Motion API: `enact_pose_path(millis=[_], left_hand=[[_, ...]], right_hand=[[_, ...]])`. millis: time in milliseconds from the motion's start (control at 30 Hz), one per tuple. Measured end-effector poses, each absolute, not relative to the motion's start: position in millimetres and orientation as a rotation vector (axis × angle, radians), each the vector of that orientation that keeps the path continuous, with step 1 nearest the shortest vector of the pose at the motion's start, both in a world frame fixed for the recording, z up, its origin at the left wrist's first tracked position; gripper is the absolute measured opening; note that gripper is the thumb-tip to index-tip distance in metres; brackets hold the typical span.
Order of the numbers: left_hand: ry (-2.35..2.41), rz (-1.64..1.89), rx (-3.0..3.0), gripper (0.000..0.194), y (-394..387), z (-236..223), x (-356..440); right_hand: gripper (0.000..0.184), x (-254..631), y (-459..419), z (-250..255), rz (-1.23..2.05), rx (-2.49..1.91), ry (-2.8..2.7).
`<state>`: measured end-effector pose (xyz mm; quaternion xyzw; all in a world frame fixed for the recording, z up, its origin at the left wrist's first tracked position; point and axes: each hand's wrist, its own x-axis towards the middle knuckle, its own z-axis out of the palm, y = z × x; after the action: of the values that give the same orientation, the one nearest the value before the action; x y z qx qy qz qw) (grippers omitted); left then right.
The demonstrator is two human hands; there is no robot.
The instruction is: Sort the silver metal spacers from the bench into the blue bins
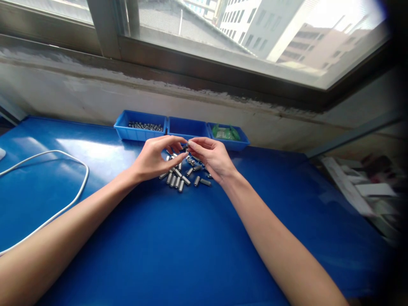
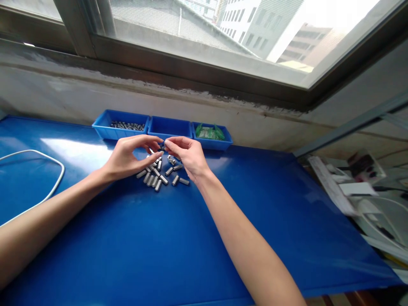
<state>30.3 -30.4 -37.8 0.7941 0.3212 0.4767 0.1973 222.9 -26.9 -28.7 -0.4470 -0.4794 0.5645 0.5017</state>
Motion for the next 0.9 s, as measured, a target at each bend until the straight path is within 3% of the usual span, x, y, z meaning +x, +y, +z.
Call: enact_pose_path(millis=[333,700,800,900], left_hand=[[0.882,1.384,2.031,0.019,-23.0,-42.1,29.9],[0.869,1.377,1.916,0.028,-26.7,-36.8,31.1],[0.974,1.449,1.734,0.032,-21.7,-35.6,27.2],[1.123,1.602,1.479,0.031,-10.3,-36.1,18.2]], right_hand=[[0.035,219.7,-27.7,-27.0,1.458,-1.007,-1.158],[0.032,220.9,-25.5,-26.4,1.438,-1.039,-1.263],[0.026,226.7,-23.6,-24.2,1.220,-1.174,-1.482],[0.017,233.4,-24.1,-20.4,0.707,-1.339,-1.893]])
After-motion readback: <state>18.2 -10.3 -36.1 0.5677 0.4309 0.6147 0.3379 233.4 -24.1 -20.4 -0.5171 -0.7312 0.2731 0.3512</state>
